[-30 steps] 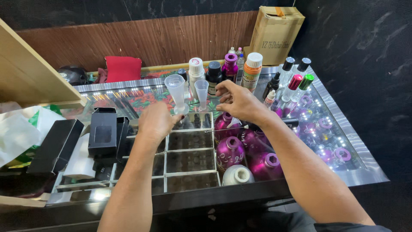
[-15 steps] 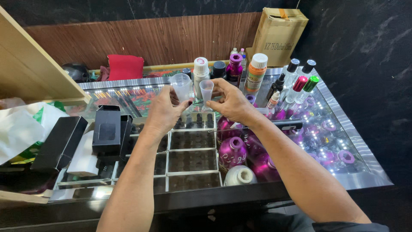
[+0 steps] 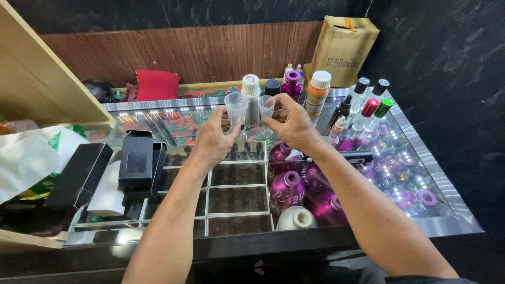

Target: The person transfers liquid fragrance from a plastic cup into a small bottle using a syringe, then attaches a nozzle and a cap to the bottle.

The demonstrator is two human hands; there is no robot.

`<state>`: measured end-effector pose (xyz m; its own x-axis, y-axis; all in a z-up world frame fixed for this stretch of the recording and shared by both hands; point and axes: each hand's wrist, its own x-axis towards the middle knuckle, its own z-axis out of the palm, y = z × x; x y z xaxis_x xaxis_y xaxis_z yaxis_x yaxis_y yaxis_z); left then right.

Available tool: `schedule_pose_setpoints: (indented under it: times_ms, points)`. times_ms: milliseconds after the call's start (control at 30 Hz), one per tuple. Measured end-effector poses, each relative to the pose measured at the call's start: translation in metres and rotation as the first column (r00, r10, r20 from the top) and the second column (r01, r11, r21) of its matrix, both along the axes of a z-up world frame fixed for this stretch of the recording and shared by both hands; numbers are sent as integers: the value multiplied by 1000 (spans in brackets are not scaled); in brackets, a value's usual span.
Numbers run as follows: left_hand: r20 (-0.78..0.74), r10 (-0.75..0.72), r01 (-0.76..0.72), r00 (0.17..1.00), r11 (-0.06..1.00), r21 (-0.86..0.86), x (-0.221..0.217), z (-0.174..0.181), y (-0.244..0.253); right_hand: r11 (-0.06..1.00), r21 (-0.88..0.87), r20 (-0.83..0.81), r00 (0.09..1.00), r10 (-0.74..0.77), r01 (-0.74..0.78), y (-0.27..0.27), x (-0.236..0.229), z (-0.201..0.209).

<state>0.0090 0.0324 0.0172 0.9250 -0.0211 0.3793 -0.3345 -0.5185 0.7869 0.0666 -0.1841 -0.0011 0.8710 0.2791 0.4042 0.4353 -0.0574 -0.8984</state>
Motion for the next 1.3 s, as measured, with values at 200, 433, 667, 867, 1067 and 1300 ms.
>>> schedule_pose_setpoints:
  times_ms: [200, 433, 667, 867, 1067, 1300]
  points:
    - [86, -30, 18, 996, 990, 139, -4, 4, 6, 988, -62, 138, 982, -131, 140, -7, 2, 7]
    - [197, -49, 3, 979, 973, 229, 0, 1, 7, 917, -164, 333, 895, -296, 365, -5, -5, 13]
    - [238, -80, 22, 968, 971, 239, 9, -13, 5, 795, -229, 694, 667, -272, 562, -11, -11, 22]
    - [245, -105, 44, 964, 970, 240, 14, -19, 6, 780, -227, 758, 609, -234, 583, -15, -9, 22]
    - [179, -99, 59, 979, 974, 218, 13, -17, 3, 738, -232, 802, 554, -224, 634, -19, -5, 21]
    - [95, -100, 85, 990, 985, 150, 9, -15, -2, 719, -201, 853, 480, -205, 665, -18, -9, 28]
